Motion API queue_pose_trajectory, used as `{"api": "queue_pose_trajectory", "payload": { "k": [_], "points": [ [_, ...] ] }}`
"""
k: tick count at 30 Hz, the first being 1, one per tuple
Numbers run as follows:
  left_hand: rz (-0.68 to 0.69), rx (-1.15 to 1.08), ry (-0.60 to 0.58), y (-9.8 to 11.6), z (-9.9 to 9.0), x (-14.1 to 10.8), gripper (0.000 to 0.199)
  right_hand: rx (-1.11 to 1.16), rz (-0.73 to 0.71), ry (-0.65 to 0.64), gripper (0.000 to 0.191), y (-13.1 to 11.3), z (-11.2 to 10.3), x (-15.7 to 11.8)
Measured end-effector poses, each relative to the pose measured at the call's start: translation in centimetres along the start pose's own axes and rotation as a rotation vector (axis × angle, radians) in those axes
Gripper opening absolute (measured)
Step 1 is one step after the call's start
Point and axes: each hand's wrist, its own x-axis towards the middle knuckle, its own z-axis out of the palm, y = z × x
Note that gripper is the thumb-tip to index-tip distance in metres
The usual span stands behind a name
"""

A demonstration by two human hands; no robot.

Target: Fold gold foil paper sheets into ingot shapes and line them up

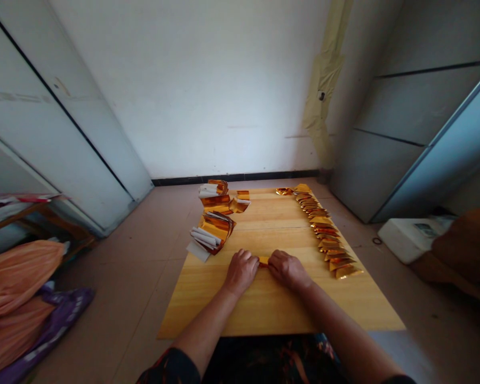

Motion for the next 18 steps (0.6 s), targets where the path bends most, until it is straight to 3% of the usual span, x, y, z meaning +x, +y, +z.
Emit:
{"api": "queue_pose_trajectory", "payload": {
  "k": [5, 8, 13, 18],
  "points": [
    [-0.093, -0.023, -0.015, 0.9, -0.2, 0.2, 0.022, -0.156, 0.032, 0.048, 0.022, 0.0, 0.9, -0.3],
    [-0.250, -0.133, -0.044, 1.6, -0.4, 0.6, 0.017, -0.180, 0.027, 0.124, 0.019, 0.2, 1.3, -0.2],
    [-0.534, -0.372, -0.071, 2.5, -0.6, 1.5, 0.030, -0.168, 0.044, 0.236, 0.021, 0.3, 1.8, 0.0],
    [-0.554, -0.483, -0.067, 2.9, -0.7, 2.0, 0.038, -0.145, 0.085, 0.278, 0.021, 0.5, 2.0, 0.0]
  ]
}}
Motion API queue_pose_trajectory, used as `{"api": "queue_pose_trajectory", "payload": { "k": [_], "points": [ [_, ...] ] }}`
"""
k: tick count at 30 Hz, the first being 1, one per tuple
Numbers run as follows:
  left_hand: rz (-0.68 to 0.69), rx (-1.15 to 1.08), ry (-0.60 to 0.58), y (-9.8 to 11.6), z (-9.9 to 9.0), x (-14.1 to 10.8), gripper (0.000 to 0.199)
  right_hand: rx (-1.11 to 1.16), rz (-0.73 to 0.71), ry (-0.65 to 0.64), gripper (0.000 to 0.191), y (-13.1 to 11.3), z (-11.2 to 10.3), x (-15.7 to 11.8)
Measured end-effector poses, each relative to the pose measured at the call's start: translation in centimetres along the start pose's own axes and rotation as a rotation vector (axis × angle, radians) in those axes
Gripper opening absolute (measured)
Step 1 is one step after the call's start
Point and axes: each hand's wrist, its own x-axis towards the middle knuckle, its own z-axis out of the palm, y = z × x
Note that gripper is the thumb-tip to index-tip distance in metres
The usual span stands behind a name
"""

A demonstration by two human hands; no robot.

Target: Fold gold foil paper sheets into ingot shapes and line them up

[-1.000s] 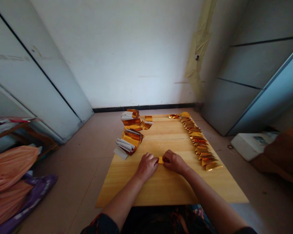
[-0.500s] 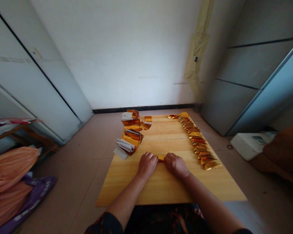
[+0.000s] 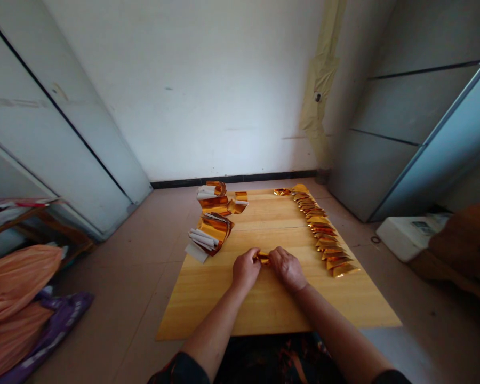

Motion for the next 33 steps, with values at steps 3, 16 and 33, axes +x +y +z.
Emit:
{"api": "queue_pose_trajectory", "payload": {
  "k": [3, 16, 33],
  "points": [
    [0.007, -0.017, -0.002, 0.0, 0.2, 0.0, 0.041, -0.005, -0.004, 0.006, 0.019, 0.0, 0.0, -0.1],
    [0.043, 0.020, 0.012, -0.6, 0.0, 0.0, 0.045, -0.074, -0.057, 0.089, 0.017, 0.6, -0.6, 0.3],
    [-0.059, -0.442, 0.080, -0.4, 0.9, 1.1, 0.062, -0.042, -0.062, 0.181, 0.019, -0.1, -1.4, 0.9]
  ]
}}
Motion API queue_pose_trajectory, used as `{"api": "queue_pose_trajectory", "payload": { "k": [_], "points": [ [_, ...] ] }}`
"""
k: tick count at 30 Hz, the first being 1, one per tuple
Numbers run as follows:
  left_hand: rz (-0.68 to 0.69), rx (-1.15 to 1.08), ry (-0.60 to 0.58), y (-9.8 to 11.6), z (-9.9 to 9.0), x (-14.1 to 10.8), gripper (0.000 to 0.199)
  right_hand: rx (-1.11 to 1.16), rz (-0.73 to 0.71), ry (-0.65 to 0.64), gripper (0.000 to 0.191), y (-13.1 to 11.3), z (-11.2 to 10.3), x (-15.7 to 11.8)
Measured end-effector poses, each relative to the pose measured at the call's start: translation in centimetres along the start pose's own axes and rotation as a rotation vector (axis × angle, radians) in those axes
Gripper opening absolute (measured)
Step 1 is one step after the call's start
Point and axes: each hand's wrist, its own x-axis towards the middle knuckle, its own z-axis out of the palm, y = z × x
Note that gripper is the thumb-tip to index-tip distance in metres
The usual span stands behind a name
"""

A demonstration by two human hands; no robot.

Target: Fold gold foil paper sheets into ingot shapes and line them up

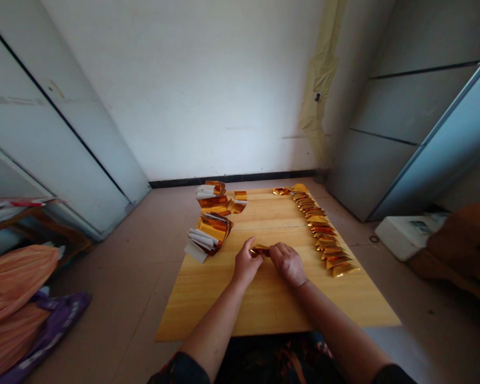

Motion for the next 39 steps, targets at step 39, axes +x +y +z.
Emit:
{"api": "queue_pose_trajectory", "payload": {
  "k": [39],
  "points": [
    [-0.269, -0.617, 0.082, 2.4, 0.7, 0.9, 0.099, 0.397, 0.222, 0.137, 0.020, 0.6, 0.3, 0.1]
  ]
}}
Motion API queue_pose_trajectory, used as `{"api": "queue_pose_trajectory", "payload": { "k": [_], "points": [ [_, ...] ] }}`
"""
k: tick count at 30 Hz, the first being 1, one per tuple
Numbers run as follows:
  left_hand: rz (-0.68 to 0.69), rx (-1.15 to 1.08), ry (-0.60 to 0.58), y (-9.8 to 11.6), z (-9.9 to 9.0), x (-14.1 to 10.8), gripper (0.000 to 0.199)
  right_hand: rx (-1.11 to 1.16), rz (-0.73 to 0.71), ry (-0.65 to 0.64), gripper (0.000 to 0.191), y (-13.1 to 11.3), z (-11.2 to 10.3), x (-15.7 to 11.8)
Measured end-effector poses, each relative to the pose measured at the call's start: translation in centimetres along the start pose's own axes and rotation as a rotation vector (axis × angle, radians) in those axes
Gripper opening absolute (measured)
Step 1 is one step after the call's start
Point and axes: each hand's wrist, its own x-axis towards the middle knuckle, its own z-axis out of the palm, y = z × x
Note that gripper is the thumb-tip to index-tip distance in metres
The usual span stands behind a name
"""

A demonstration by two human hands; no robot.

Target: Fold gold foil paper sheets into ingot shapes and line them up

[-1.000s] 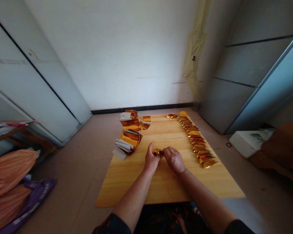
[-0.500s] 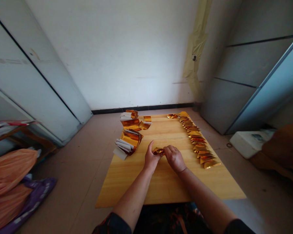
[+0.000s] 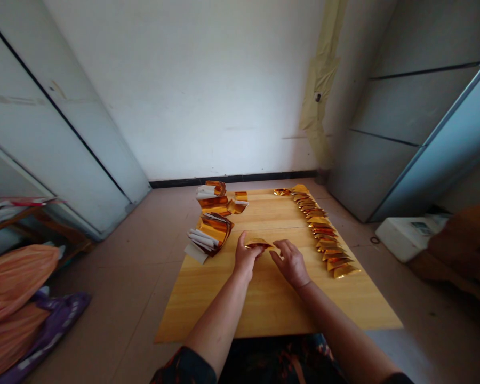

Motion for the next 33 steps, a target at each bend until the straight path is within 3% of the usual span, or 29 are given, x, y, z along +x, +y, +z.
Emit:
{"api": "queue_pose_trajectory", "payload": {
  "k": [3, 6, 10, 15, 20, 27, 33],
  "points": [
    [-0.015, -0.052, -0.016, 0.0, 0.1, 0.1, 0.096, 0.250, 0.318, 0.020, 0.022, 0.2, 0.3, 0.0],
    [-0.028, -0.067, -0.026, -0.1, 0.2, 0.3, 0.096, 0.552, 0.615, -0.066, 0.027, -0.3, 0.3, 0.5],
    [-0.026, -0.067, -0.026, -0.2, 0.4, 0.5, 0.097, 0.772, 0.768, -0.067, 0.029, -1.1, 0.2, 1.0],
    [-0.003, -0.064, -0.038, -0.4, 0.5, 1.0, 0.098, 0.708, 0.758, -0.038, 0.028, -0.9, 0.0, 1.6],
    [0.002, -0.058, -0.036, -0.6, 0.8, 1.4, 0.097, 0.400, 0.609, -0.038, 0.023, 0.1, -0.5, 2.0],
    [0.018, -0.038, -0.037, -0.6, 1.4, 2.3, 0.097, 0.194, 0.450, -0.110, 0.020, 0.8, -1.2, 3.2],
    [0.034, -0.040, -0.043, -0.2, 2.0, 3.1, 0.099, 0.081, 0.406, -0.158, 0.020, 1.3, -1.4, 4.3]
  ]
}}
